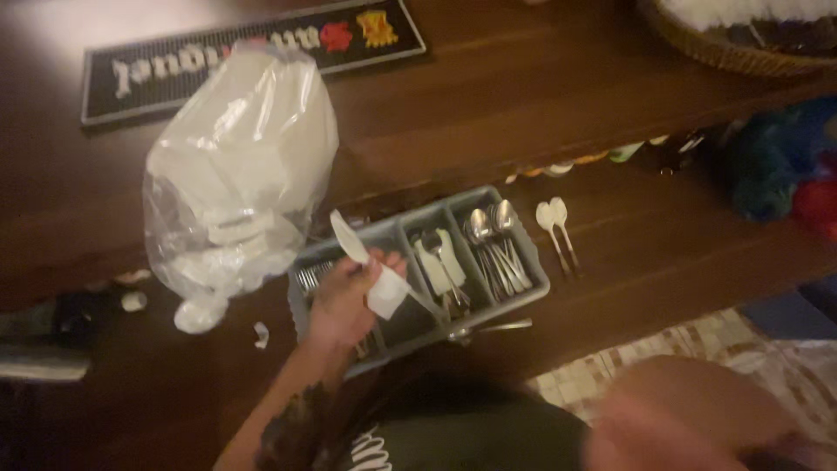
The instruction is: The person wipes individual forks and spoons with a napkin, taking them from a plastic bin and placing the cleaned items onto the counter.
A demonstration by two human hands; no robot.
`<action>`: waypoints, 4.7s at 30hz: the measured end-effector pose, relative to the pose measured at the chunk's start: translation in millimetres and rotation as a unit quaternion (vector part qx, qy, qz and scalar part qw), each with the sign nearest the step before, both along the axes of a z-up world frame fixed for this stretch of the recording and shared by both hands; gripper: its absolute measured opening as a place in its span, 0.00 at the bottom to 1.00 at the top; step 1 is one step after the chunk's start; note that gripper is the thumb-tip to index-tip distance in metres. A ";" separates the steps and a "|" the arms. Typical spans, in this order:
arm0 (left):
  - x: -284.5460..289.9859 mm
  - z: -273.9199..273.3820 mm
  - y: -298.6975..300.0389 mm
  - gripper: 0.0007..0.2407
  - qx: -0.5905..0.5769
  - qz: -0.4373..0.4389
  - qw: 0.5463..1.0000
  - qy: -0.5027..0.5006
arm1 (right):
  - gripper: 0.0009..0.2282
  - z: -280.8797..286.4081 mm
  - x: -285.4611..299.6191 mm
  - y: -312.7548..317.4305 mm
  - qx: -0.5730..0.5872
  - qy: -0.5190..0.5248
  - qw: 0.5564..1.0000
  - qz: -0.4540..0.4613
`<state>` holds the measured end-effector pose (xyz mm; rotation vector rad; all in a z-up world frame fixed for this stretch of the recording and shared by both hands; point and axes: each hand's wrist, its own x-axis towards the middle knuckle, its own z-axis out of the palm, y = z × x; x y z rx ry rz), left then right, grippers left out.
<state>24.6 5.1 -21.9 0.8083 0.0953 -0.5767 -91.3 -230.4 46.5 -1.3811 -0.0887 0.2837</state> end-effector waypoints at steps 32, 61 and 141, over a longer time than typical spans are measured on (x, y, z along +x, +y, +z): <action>-23.9 1.9 -51.0 0.07 -0.089 -0.080 0.990 -0.081 | 0.09 -39.6 -8.6 1.0 -0.197 -0.011 0.977 -0.085; -2.0 -61.4 10.5 0.10 0.050 0.004 0.994 -0.098 | 0.27 109.0 49.1 -32.4 -0.393 -0.267 0.879 0.046; -56.6 -12.4 -45.1 0.17 0.173 -0.101 0.978 -0.049 | 0.09 -70.5 -15.5 8.1 0.314 0.191 0.929 0.043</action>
